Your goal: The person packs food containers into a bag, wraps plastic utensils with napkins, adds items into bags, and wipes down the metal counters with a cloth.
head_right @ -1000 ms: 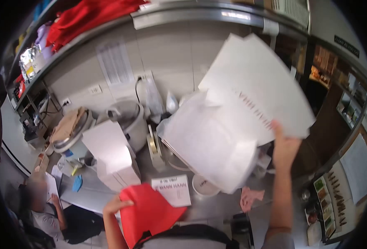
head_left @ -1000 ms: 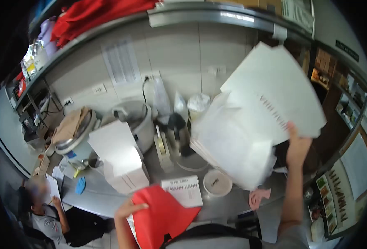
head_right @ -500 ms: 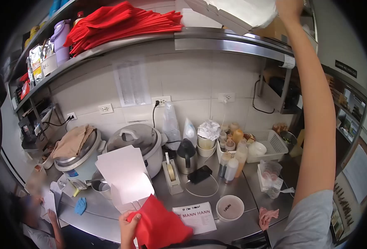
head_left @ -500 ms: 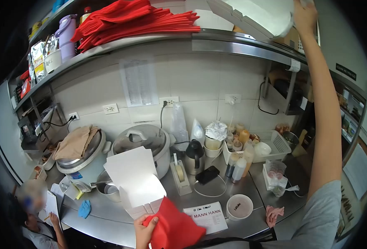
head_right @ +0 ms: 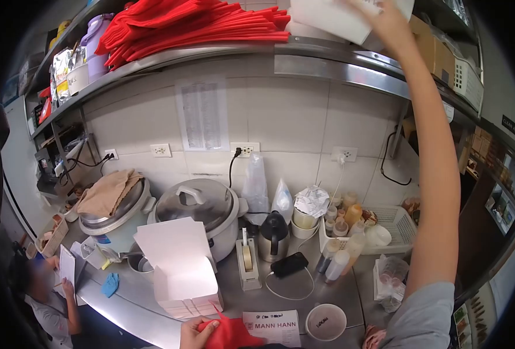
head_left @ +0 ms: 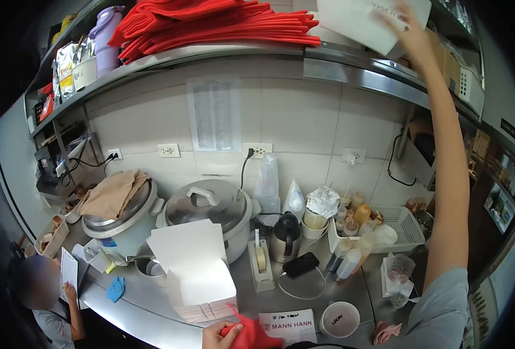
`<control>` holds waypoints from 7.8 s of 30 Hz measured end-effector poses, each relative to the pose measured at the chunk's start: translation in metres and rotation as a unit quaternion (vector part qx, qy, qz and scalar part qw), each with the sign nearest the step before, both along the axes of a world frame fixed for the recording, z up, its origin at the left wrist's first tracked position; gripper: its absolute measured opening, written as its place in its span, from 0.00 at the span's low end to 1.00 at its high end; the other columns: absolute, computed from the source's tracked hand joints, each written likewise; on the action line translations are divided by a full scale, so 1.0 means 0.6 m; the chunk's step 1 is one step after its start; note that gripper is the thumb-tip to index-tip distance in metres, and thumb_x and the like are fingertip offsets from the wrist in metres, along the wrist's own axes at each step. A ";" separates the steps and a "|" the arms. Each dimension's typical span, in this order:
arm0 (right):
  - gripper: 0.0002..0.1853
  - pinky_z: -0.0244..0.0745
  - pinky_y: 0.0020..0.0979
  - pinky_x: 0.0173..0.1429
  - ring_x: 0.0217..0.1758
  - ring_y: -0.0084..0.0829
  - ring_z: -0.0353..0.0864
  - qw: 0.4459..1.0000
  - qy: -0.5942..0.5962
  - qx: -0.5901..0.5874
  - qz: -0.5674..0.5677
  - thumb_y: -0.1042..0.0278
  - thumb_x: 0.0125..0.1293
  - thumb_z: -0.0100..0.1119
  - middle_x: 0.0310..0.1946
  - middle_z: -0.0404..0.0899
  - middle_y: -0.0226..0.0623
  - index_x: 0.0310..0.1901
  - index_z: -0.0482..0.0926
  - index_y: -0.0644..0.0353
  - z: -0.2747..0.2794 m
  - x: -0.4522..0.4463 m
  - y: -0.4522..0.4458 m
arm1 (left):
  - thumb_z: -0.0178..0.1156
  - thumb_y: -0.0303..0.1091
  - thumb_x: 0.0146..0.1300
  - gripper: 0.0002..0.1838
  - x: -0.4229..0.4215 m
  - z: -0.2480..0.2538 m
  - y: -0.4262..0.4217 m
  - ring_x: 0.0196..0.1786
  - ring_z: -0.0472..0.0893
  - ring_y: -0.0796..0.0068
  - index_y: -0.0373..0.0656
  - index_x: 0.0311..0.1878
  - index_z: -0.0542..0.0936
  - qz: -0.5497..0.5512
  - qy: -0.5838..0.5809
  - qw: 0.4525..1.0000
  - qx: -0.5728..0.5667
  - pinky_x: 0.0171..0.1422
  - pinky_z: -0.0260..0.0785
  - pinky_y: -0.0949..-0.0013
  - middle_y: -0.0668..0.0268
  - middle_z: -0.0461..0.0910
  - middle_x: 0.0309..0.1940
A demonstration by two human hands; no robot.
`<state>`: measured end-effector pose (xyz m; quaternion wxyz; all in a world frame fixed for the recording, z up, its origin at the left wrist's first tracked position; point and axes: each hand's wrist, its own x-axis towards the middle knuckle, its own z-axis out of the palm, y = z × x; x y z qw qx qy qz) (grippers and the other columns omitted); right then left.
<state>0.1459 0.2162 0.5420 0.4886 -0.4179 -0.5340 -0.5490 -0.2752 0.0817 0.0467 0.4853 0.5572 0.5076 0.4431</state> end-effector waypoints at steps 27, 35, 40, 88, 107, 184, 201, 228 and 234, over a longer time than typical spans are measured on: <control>0.14 0.74 0.34 0.52 0.49 0.40 0.80 0.973 0.060 -0.110 0.195 0.63 0.64 0.58 0.44 0.82 0.47 0.44 0.81 0.66 -0.103 -0.070 -0.012 | 0.54 0.32 0.67 0.13 -0.051 -0.021 0.047 0.34 0.77 0.79 0.29 0.39 0.80 0.062 0.112 0.984 0.120 0.42 0.71 0.70 0.58 0.83 0.29; 0.24 0.73 0.27 0.54 0.50 0.25 0.79 0.384 0.371 -0.665 0.523 0.62 0.61 0.66 0.47 0.80 0.44 0.57 0.76 0.62 -0.774 -0.318 -0.288 | 0.52 0.34 0.71 0.09 0.011 0.030 -0.029 0.36 0.68 0.87 0.40 0.35 0.75 0.223 -0.084 0.946 0.219 0.43 0.63 0.79 0.75 0.73 0.30; 0.31 0.66 0.34 0.64 0.60 0.33 0.73 0.440 0.422 -0.605 0.512 0.60 0.60 0.66 0.58 0.73 0.50 0.63 0.69 0.64 -0.831 -0.311 -0.370 | 0.52 0.37 0.71 0.09 0.067 0.034 -0.042 0.40 0.72 0.84 0.46 0.41 0.78 -0.003 -0.240 0.971 -0.002 0.46 0.66 0.77 0.73 0.76 0.34; 0.19 0.72 0.34 0.61 0.54 0.28 0.78 -0.099 0.667 -0.473 0.566 0.68 0.65 0.60 0.52 0.78 0.35 0.56 0.72 0.62 -0.964 -0.233 -0.498 | 0.57 0.41 0.66 0.13 -0.174 -0.185 -0.199 0.35 0.82 0.75 0.43 0.38 0.85 0.135 0.467 0.867 -0.109 0.40 0.73 0.70 0.64 0.84 0.30; 0.12 0.72 0.26 0.45 0.40 0.19 0.77 -0.042 0.708 -0.428 0.561 0.63 0.67 0.58 0.38 0.79 0.27 0.48 0.78 0.58 -0.967 -0.257 -0.486 | 0.72 0.40 0.50 0.22 0.200 -0.021 -0.276 0.29 0.81 0.67 0.41 0.47 0.81 0.040 0.232 0.956 0.176 0.35 0.73 0.65 0.58 0.82 0.29; 0.27 0.70 0.31 0.59 0.56 0.26 0.75 0.373 0.659 -0.350 0.552 0.80 0.59 0.52 0.56 0.74 0.37 0.63 0.69 0.60 -0.963 -0.073 -0.601 | 0.61 0.21 0.43 0.20 0.156 0.037 -0.020 0.58 0.72 0.49 0.40 0.45 0.80 -0.366 0.320 0.838 0.248 0.62 0.64 0.57 0.42 0.64 0.63; 0.27 0.69 0.41 0.61 0.53 0.48 0.75 0.431 0.368 -0.794 -0.221 0.67 0.37 0.76 0.55 0.71 0.55 0.46 0.81 0.57 -0.769 0.150 -0.910 | 0.64 0.23 0.44 0.16 0.387 -0.039 -0.097 0.62 0.68 0.46 0.39 0.41 0.83 -0.489 0.190 0.836 0.160 0.66 0.61 0.56 0.42 0.62 0.65; 0.26 0.72 0.35 0.52 0.46 0.43 0.78 0.622 0.453 -0.625 0.133 0.76 0.57 0.49 0.45 0.78 0.47 0.60 0.69 0.58 -0.884 0.034 -0.543 | 0.65 0.28 0.48 0.17 0.456 -0.077 -0.015 0.63 0.69 0.47 0.40 0.45 0.82 -0.476 0.140 0.848 0.185 0.67 0.61 0.57 0.45 0.65 0.64; 0.23 0.69 0.35 0.60 0.55 0.41 0.77 0.429 0.461 -0.752 0.195 0.76 0.59 0.50 0.51 0.76 0.47 0.58 0.72 0.57 -0.949 0.038 -0.530 | 0.65 0.28 0.49 0.17 0.503 -0.052 0.024 0.63 0.69 0.47 0.40 0.46 0.82 -0.518 0.175 0.797 0.255 0.67 0.61 0.57 0.45 0.66 0.63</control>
